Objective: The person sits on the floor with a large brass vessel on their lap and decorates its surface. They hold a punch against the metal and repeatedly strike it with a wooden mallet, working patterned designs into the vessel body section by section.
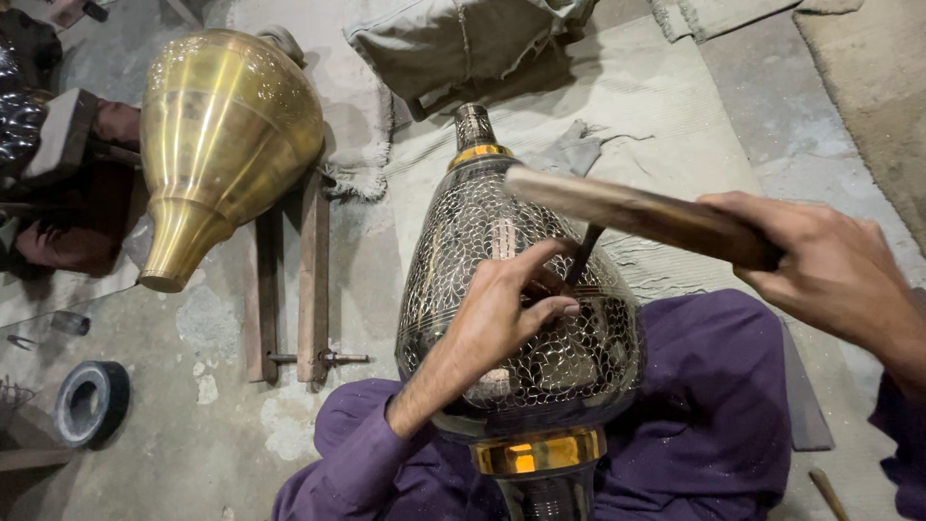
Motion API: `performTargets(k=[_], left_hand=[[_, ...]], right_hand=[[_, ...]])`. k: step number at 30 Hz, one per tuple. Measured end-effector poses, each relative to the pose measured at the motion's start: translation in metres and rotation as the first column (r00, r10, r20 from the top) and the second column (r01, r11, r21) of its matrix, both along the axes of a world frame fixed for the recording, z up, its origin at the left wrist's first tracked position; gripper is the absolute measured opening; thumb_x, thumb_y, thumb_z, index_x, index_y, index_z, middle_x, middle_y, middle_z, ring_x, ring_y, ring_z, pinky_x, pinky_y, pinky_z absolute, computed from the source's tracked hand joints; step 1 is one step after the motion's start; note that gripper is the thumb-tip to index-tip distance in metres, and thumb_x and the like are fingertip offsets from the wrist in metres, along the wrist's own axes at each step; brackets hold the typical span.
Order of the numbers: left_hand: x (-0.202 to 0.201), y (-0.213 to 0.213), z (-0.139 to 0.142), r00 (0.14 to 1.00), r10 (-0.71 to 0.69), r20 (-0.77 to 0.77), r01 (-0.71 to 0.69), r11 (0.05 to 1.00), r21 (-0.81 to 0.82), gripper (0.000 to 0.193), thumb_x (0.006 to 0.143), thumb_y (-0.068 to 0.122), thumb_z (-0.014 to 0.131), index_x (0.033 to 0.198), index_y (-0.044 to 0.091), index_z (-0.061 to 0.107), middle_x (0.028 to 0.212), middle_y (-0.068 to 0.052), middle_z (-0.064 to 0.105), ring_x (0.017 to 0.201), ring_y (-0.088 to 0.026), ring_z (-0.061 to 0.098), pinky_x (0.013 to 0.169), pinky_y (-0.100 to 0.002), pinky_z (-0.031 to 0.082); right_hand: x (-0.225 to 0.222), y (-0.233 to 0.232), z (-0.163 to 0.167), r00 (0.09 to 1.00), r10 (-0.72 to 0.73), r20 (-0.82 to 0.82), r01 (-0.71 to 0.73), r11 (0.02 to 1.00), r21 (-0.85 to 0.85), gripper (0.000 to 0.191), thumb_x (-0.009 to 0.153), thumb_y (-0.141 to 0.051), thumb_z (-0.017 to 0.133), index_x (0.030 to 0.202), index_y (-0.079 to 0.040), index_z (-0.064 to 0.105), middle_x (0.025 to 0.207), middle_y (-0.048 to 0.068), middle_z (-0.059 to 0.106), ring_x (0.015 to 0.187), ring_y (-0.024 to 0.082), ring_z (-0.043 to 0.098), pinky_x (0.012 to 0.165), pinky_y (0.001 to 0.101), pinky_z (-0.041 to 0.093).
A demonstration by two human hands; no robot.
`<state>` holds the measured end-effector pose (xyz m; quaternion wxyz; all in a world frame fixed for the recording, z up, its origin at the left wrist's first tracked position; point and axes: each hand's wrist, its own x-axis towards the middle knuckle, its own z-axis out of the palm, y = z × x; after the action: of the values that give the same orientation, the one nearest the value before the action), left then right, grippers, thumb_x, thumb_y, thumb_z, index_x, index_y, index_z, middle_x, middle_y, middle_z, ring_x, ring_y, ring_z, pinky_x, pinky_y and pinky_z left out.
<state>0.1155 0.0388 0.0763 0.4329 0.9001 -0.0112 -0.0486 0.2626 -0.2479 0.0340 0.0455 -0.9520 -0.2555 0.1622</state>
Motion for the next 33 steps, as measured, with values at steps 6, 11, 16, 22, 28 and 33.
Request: performTargets(k=[6, 11, 16, 22, 28, 33], left_hand=[[0.009, 0.002, -0.002, 0.989, -0.140, -0.038, 0.140, 0.990, -0.003, 0.053, 0.089, 0.020, 0.074, 0.139, 0.015, 0.059, 0.104, -0.009, 0.081, 0.089, -0.020, 0.082, 0.080, -0.040, 0.068], [0.021, 0.006, -0.013, 0.954, -0.300, -0.001, 0.299, 0.954, -0.030, 0.059, 0.085, 0.021, 0.076, 0.141, 0.016, 0.058, 0.104, -0.006, 0.082, 0.090, -0.019, 0.082, 0.085, -0.039, 0.066], [0.036, 0.005, -0.025, 0.890, -0.439, 0.125, 0.437, 0.898, 0.043, 0.061, 0.082, 0.025, 0.079, 0.140, 0.018, 0.060, 0.113, -0.006, 0.079, 0.093, -0.018, 0.081, 0.085, -0.040, 0.067], [0.045, 0.007, -0.028, 0.867, -0.497, 0.035, 0.498, 0.867, -0.009, 0.061, 0.083, 0.026, 0.078, 0.141, 0.018, 0.059, 0.107, -0.003, 0.081, 0.092, -0.016, 0.082, 0.089, -0.040, 0.066], [0.055, 0.005, -0.032, 0.802, -0.589, 0.100, 0.595, 0.802, -0.057, 0.059, 0.083, 0.018, 0.075, 0.139, 0.018, 0.059, 0.120, -0.005, 0.077, 0.098, -0.018, 0.079, 0.087, -0.037, 0.067], [0.059, 0.004, -0.034, 0.741, -0.653, -0.155, 0.655, 0.754, -0.049, 0.046, 0.095, 0.011, 0.065, 0.140, 0.021, 0.061, 0.114, -0.002, 0.080, 0.085, -0.019, 0.079, 0.075, -0.035, 0.069]], right_hand=[[-0.035, -0.016, -0.016, 0.984, -0.155, -0.092, 0.162, 0.984, 0.071, 0.068, 0.091, -0.009, 0.075, 0.154, -0.027, 0.056, 0.115, 0.007, 0.080, 0.087, 0.021, 0.078, 0.084, 0.0376, 0.065], [-0.052, -0.031, -0.051, 0.980, -0.105, -0.170, 0.197, 0.647, 0.736, 0.057, 0.081, -0.008, 0.078, 0.134, -0.005, 0.058, 0.112, 0.016, 0.073, 0.100, 0.023, 0.071, 0.089, 0.0409, 0.059], [-0.087, -0.044, -0.083, 0.969, -0.233, -0.082, 0.207, 0.587, 0.782, 0.036, 0.092, -0.008, 0.076, 0.126, -0.005, 0.062, 0.107, 0.015, 0.073, 0.095, 0.022, 0.072, 0.089, 0.0350, 0.060], [-0.113, -0.051, -0.097, 0.934, -0.352, -0.064, 0.314, 0.721, 0.617, 0.063, 0.079, -0.003, 0.070, 0.141, -0.007, 0.060, 0.098, 0.018, 0.075, 0.088, 0.026, 0.074, 0.078, 0.0396, 0.057], [-0.125, -0.051, -0.111, 0.901, -0.399, -0.169, 0.432, 0.795, 0.426, 0.070, 0.076, -0.009, 0.074, 0.144, -0.019, 0.059, 0.100, 0.013, 0.076, 0.071, 0.027, 0.074, 0.073, 0.0421, 0.059], [-0.133, -0.051, -0.127, 0.902, -0.417, -0.110, 0.430, 0.851, 0.300, 0.069, 0.080, -0.007, 0.075, 0.146, -0.024, 0.061, 0.100, 0.011, 0.077, 0.074, 0.024, 0.074, 0.079, 0.0400, 0.061]])
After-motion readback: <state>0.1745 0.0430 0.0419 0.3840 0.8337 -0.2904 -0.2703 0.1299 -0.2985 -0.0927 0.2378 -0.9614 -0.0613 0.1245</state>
